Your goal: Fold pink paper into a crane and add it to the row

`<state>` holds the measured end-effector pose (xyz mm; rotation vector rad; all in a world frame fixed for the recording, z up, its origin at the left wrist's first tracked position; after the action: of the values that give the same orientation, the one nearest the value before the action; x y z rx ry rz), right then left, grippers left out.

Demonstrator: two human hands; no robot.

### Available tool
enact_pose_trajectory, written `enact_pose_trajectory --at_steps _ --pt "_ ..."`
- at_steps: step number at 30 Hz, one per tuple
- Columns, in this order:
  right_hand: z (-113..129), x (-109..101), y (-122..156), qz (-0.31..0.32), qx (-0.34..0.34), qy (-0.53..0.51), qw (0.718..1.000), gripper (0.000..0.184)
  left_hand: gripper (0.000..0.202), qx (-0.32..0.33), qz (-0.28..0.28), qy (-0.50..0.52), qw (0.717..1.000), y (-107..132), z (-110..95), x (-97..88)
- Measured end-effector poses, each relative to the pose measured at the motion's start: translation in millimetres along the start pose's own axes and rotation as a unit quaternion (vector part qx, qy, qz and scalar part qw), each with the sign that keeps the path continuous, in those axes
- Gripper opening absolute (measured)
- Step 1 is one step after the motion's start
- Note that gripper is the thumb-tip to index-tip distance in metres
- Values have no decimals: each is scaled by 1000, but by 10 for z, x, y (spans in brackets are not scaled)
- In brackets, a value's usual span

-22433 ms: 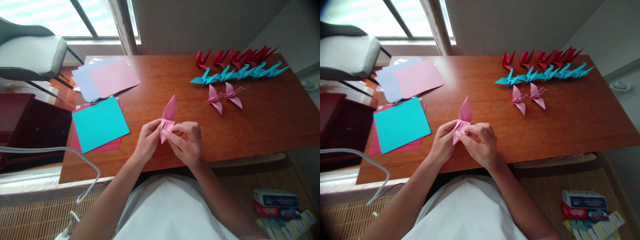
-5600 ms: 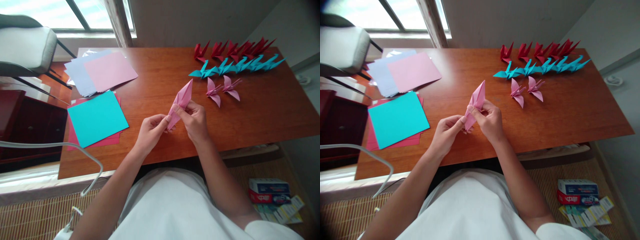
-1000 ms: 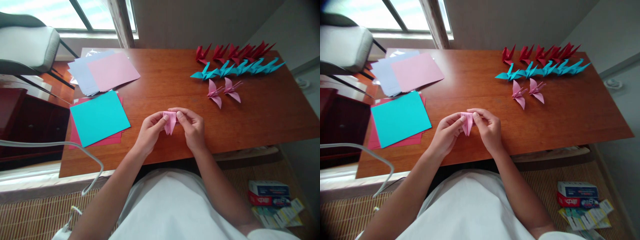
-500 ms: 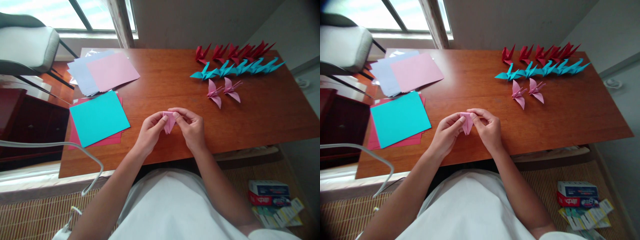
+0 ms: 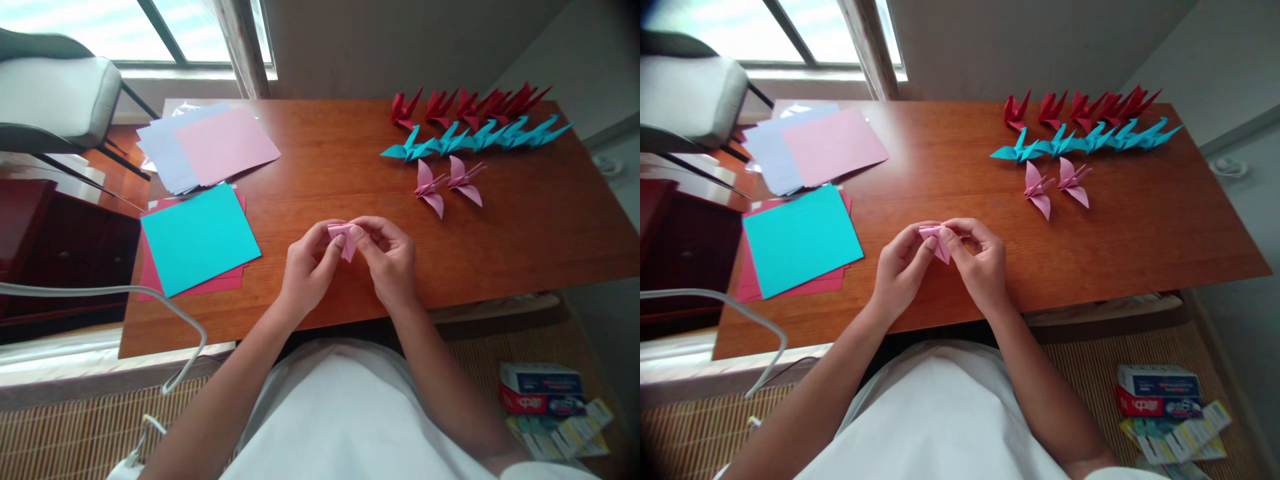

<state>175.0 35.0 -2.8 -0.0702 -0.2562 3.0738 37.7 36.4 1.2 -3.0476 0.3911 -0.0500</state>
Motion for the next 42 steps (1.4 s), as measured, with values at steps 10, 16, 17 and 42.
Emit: enact_pose_trajectory --at_steps 10,16,17,42 --pt "28 -29 26 -26 -21 40 999 12 25 -36 -51 80 995 -17 19 -30" --pt "75 -31 28 -35 -32 102 994 12 26 -23 -49 82 995 -25 18 -26" --pt "79 -32 29 -38 -27 106 993 13 25 -21 -49 77 996 -26 14 -26" --pt "-19 8 21 -49 60 -40 996 16 26 -17 -36 64 997 -29 52 -43"
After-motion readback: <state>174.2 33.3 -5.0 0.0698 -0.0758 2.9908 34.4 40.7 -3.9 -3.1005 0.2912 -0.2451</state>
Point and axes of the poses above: each hand's wrist, its own y-axis away from the middle knuckle, its own x-axis out of the palm, z = x × y, the point moved 3 cm from there along -y, towards the middle knuckle, and after that the axes turned 8 degrees about z, right-handed, at the moved point
